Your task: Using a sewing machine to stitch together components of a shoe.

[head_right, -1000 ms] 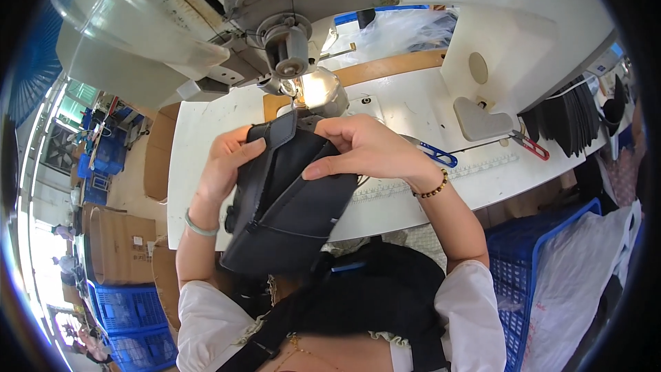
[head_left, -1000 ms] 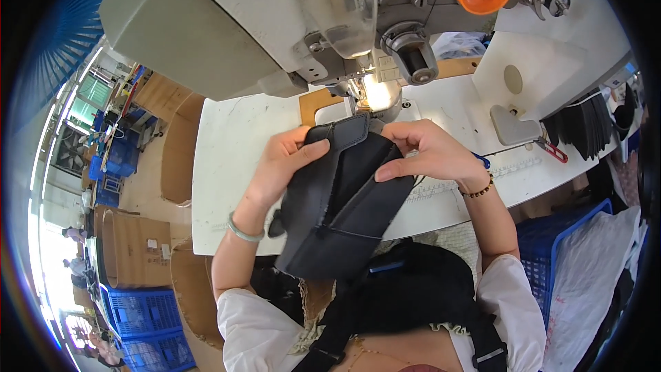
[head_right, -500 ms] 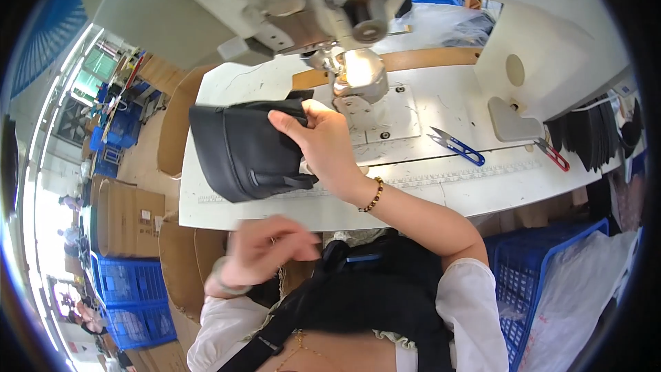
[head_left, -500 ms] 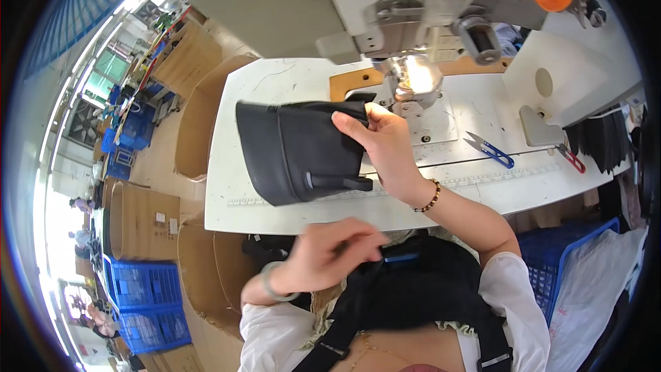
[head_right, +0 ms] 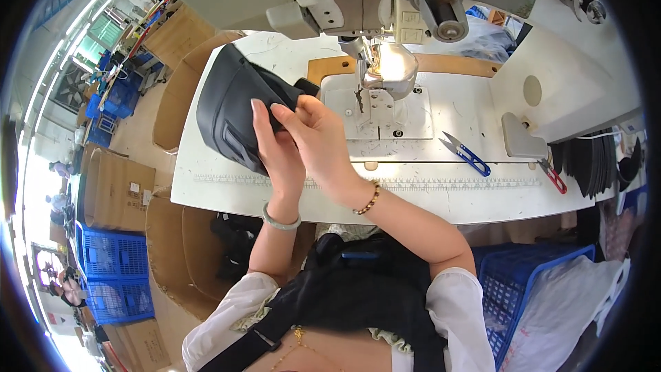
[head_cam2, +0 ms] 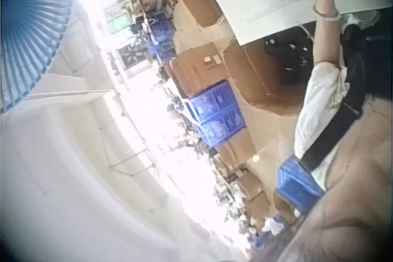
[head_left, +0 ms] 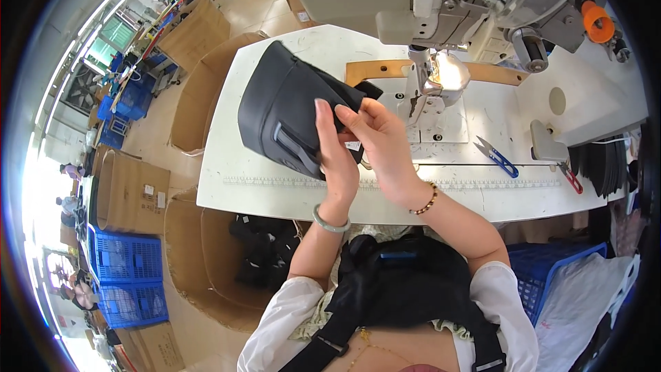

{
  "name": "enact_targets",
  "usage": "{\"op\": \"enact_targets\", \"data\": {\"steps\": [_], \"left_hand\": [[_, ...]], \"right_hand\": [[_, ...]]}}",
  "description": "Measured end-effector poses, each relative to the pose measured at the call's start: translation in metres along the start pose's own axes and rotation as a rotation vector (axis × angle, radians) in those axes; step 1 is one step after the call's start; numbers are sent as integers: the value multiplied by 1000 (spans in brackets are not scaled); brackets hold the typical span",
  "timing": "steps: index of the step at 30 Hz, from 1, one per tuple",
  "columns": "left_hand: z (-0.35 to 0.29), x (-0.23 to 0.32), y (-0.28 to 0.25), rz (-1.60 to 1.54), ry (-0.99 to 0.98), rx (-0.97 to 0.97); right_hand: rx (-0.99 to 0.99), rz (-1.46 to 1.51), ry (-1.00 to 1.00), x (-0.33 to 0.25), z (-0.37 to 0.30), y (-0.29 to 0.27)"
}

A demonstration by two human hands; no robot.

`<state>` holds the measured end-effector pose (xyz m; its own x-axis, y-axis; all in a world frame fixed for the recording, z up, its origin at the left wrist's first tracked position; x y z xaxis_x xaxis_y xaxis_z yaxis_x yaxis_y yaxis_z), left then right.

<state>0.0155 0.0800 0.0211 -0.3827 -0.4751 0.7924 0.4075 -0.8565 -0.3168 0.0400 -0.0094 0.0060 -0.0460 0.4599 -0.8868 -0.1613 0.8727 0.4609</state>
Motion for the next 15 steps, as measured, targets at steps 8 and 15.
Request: {"op": "enact_targets", "data": {"steps": [8,15], "left_hand": [[35,-42,7,-722,-362,133],[82,-39,82,-691,-455,-20]], "right_hand": [[219,-636,-585,-57,-71,-77],[445,-715,-659,-114,-36,-178]]}}
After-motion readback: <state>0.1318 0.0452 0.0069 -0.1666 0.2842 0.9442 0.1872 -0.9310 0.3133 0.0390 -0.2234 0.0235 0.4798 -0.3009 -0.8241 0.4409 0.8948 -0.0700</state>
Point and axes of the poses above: each hand's wrist, its own z-axis towards the middle knuckle, its own y-axis out of the palm, x = y × z, the point moved 10 cm from there along z, towards the middle knuckle, and after that the axes turned 1 degree about y, right-handed, at the moved point
